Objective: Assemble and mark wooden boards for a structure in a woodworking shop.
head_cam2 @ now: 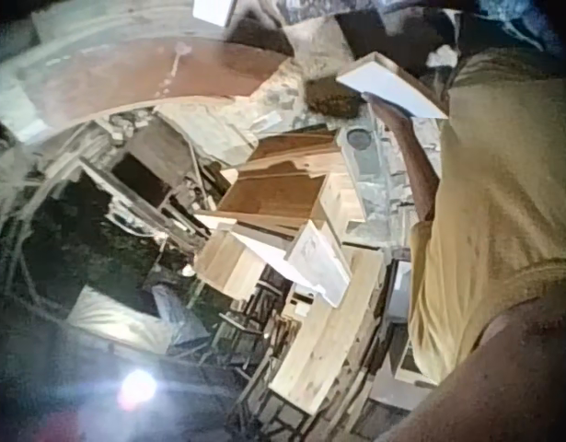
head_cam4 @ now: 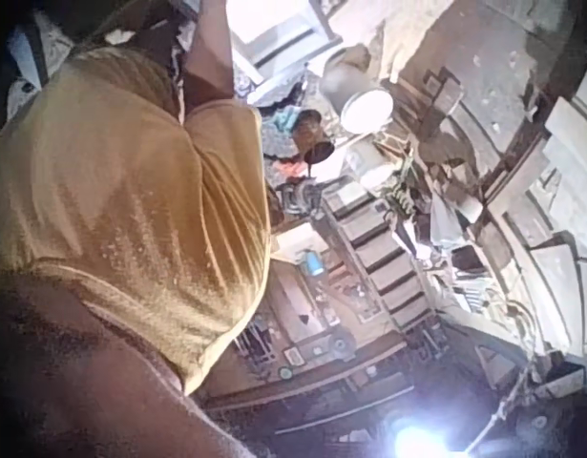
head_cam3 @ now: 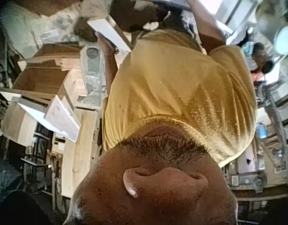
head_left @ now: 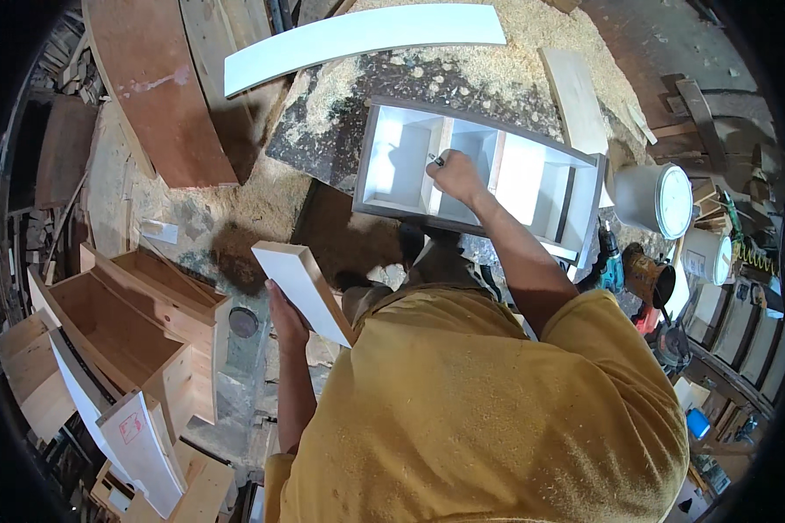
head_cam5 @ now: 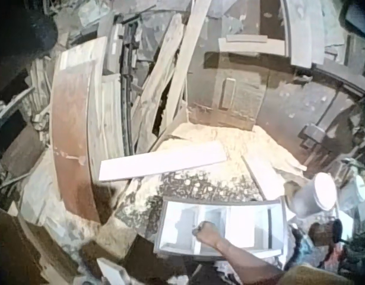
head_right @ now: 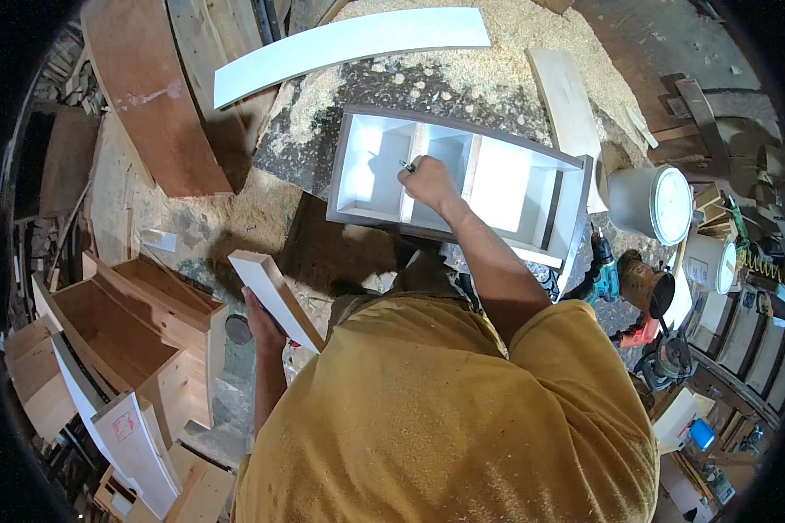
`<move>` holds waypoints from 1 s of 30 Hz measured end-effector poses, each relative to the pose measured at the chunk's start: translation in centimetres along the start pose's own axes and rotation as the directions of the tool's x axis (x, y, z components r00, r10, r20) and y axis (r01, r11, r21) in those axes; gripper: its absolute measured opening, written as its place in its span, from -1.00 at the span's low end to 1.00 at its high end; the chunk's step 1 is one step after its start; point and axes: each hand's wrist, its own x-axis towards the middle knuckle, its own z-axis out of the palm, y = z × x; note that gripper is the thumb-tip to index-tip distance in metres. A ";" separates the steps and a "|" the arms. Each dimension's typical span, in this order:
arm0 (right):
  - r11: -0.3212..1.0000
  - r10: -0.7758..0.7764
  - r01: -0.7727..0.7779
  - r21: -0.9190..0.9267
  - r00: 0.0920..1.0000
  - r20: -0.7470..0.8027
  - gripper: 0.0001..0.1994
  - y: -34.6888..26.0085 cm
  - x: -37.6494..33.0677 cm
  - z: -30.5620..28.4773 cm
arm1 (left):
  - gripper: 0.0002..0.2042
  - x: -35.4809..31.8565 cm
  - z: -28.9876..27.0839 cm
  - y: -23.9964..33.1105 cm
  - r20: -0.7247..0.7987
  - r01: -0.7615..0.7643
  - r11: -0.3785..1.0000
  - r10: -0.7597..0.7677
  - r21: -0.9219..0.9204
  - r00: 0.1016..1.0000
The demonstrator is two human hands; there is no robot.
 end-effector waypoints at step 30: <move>0.969 -0.087 0.016 -0.247 0.956 -0.280 -0.53 1.5 -5.9 -7.1 | -0.47 10.6 12.3 5.2 0.121 -0.148 0.933 0.114 0.327 0.986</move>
